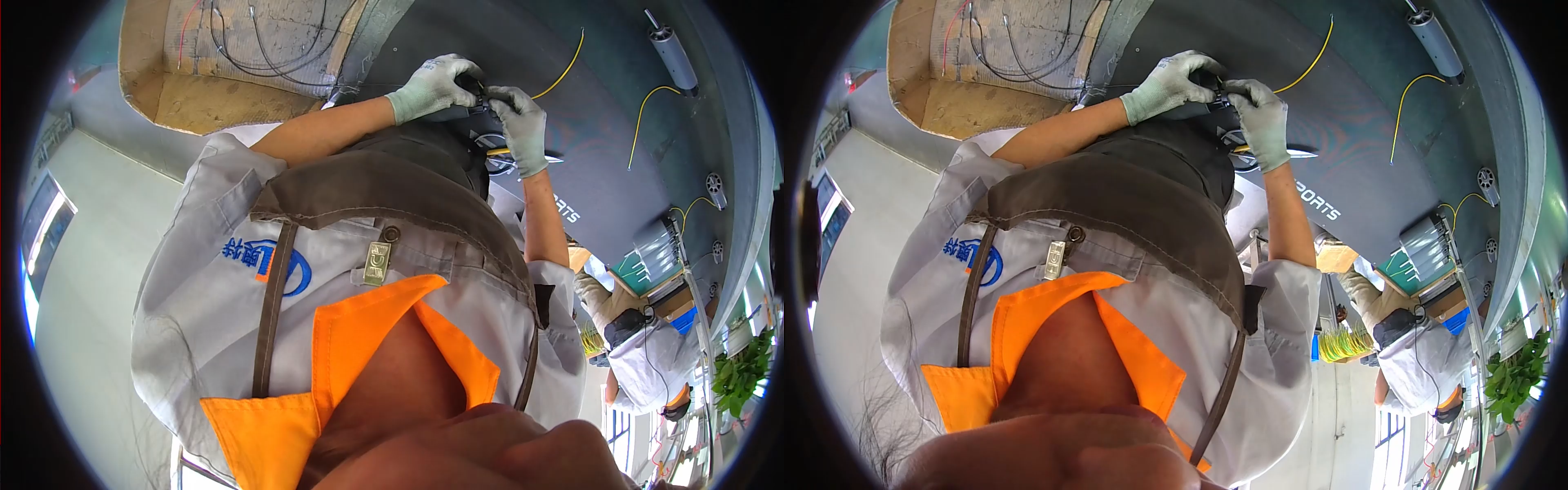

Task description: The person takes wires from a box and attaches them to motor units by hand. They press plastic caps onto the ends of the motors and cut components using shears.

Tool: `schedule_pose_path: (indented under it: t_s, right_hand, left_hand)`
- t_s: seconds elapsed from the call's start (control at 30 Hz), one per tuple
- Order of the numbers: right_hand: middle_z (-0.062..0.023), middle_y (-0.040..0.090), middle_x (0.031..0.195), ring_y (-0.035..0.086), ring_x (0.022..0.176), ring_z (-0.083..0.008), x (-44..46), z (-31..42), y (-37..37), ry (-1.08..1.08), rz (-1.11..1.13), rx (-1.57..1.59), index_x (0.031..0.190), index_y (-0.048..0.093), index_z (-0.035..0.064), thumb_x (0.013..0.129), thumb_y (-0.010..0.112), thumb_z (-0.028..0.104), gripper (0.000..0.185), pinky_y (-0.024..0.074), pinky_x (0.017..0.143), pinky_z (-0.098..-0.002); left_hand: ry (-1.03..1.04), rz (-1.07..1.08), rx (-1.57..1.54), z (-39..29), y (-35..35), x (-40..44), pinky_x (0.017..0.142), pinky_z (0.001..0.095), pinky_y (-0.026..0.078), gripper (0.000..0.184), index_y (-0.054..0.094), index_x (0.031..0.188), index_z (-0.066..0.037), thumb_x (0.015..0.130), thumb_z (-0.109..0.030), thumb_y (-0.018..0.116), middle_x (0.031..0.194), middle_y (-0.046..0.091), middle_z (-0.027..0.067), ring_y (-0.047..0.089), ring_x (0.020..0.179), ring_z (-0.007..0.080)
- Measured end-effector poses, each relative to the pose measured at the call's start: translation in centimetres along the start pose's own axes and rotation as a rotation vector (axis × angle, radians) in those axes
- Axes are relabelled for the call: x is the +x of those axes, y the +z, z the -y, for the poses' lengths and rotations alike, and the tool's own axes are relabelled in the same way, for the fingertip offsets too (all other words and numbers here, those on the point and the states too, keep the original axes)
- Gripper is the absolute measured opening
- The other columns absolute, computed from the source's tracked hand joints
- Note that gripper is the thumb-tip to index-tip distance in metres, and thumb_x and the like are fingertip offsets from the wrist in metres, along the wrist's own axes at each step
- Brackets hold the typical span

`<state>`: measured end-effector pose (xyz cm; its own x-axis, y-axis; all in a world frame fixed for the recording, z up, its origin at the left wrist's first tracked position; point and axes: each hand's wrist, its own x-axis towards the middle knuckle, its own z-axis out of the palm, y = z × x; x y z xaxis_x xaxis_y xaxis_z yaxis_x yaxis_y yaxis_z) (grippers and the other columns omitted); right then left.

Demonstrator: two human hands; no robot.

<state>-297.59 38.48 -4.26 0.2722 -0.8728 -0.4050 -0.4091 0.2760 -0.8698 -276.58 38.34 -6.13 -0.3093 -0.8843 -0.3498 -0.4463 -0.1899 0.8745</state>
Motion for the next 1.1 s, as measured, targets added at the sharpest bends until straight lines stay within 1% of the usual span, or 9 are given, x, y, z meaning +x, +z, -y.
schedule_pose_path:
  t_s: [0.27, 0.33, 0.43, 0.57, 0.77, 0.9, 0.97, 1.03, 1.1]
  right_hand:
    - [-0.0084, 0.075, 0.095, 0.068, 0.084, -0.013, 0.7, -0.4, 0.2, 0.108, 0.029, 0.133, 0.102, 0.074, -0.0004, 0.085, 0.068, -0.004, 0.018, 0.0545, 0.079, -0.0279]
    - [-0.0092, 0.074, 0.094, 0.069, 0.084, -0.0147, 0.5, -0.1, 0.0, -0.089, 0.025, -0.066, 0.101, 0.073, -0.0004, 0.085, 0.068, -0.003, 0.016, 0.0546, 0.078, -0.0284]
    - [-0.0099, 0.074, 0.095, 0.071, 0.084, -0.0176, 1.0, 0.6, -0.4, -0.142, 0.07, -0.182, 0.1, 0.073, 0.0002, 0.085, 0.069, -0.003, 0.016, 0.0549, 0.076, -0.0298]
    - [-0.0128, 0.073, 0.097, 0.071, 0.086, -0.024, 2.1, 0.3, -0.5, -0.046, 0.171, -0.007, 0.099, 0.072, 0.001, 0.083, 0.068, -0.003, 0.017, 0.0553, 0.077, -0.0335]
    - [-0.0133, 0.073, 0.098, 0.071, 0.088, -0.0289, 1.2, 0.3, 0.4, -0.173, 0.068, -0.195, 0.107, 0.072, 0.0027, 0.086, 0.069, 0.003, 0.021, 0.0554, 0.081, -0.0367]
    - [-0.0153, 0.073, 0.096, 0.07, 0.086, -0.0327, 0.7, 2.2, -1.0, -0.115, -0.011, -0.255, 0.103, 0.071, 0.0037, 0.089, 0.072, 0.017, 0.019, 0.054, 0.081, -0.04]
    - [-0.0164, 0.072, 0.094, 0.07, 0.085, -0.0339, 1.3, 3.3, -2.2, 0.17, 0.209, -0.518, 0.102, 0.072, 0.0051, 0.09, 0.071, 0.026, 0.024, 0.0524, 0.078, -0.0419]
    - [-0.0183, 0.071, 0.093, 0.069, 0.086, -0.0347, 2.2, 3.4, -2.8, 0.152, 0.287, -0.474, 0.103, 0.071, 0.004, 0.093, 0.067, 0.028, 0.027, 0.0509, 0.076, -0.0429]
    - [-0.0201, 0.07, 0.094, 0.067, 0.087, -0.0373, 3.6, 3.8, -3.2, 0.173, 0.515, -0.421, 0.103, 0.07, 0.002, 0.094, 0.064, 0.025, 0.025, 0.0499, 0.077, -0.0437]
  left_hand:
    - [0.011, -0.012, -0.016, 0.9, 0.1, 0.1, 0.096, 0.0343, 0.052, 0.046, 0.07, 0.117, -0.007, 0.075, -0.021, 0.082, 0.114, 0.068, 0.0108, 0.066, 0.108, 0.0242]
    - [0.004, -0.009, -0.04, 0.8, 0.3, 0.0, 0.096, 0.0343, 0.052, 0.046, 0.069, 0.117, -0.007, 0.075, -0.021, 0.082, 0.114, 0.068, 0.0109, 0.066, 0.108, 0.0241]
    - [0.062, -0.01, 0.031, 0.6, -0.3, 0.2, 0.096, 0.034, 0.053, 0.048, 0.068, 0.119, -0.005, 0.075, -0.021, 0.082, 0.114, 0.068, 0.011, 0.067, 0.106, 0.0237]
    - [-0.008, 0.002, -0.033, 0.5, 0.1, 0.0, 0.096, 0.0338, 0.053, 0.05, 0.068, 0.119, -0.004, 0.074, -0.02, 0.084, 0.113, 0.068, 0.0113, 0.066, 0.107, 0.0239]
    - [0.087, -0.024, 0.029, 0.9, -0.2, 0.1, 0.093, 0.0333, 0.053, 0.05, 0.068, 0.119, -0.005, 0.075, -0.021, 0.085, 0.114, 0.067, 0.0113, 0.066, 0.106, 0.0234]
    - [0.007, 0.008, 0.0, 1.1, 0.2, -0.5, 0.094, 0.034, 0.052, 0.052, 0.065, 0.125, -0.006, 0.079, -0.022, 0.083, 0.117, 0.065, 0.0116, 0.065, 0.107, 0.0232]
    - [-0.025, -0.005, 0.035, 1.2, -0.1, -0.5, 0.095, 0.0341, 0.052, 0.053, 0.064, 0.128, -0.007, 0.08, -0.023, 0.082, 0.117, 0.065, 0.0114, 0.065, 0.107, 0.023]
    - [0.045, -0.029, 0.093, 0.8, -0.1, -0.8, 0.096, 0.0345, 0.052, 0.056, 0.062, 0.131, -0.008, 0.081, -0.023, 0.081, 0.117, 0.065, 0.0116, 0.064, 0.108, 0.0234]
    - [0.005, 0.013, 0.045, 0.4, -0.3, -0.8, 0.097, 0.0357, 0.051, 0.057, 0.061, 0.132, -0.007, 0.082, -0.025, 0.081, 0.119, 0.064, 0.013, 0.063, 0.111, 0.0268]
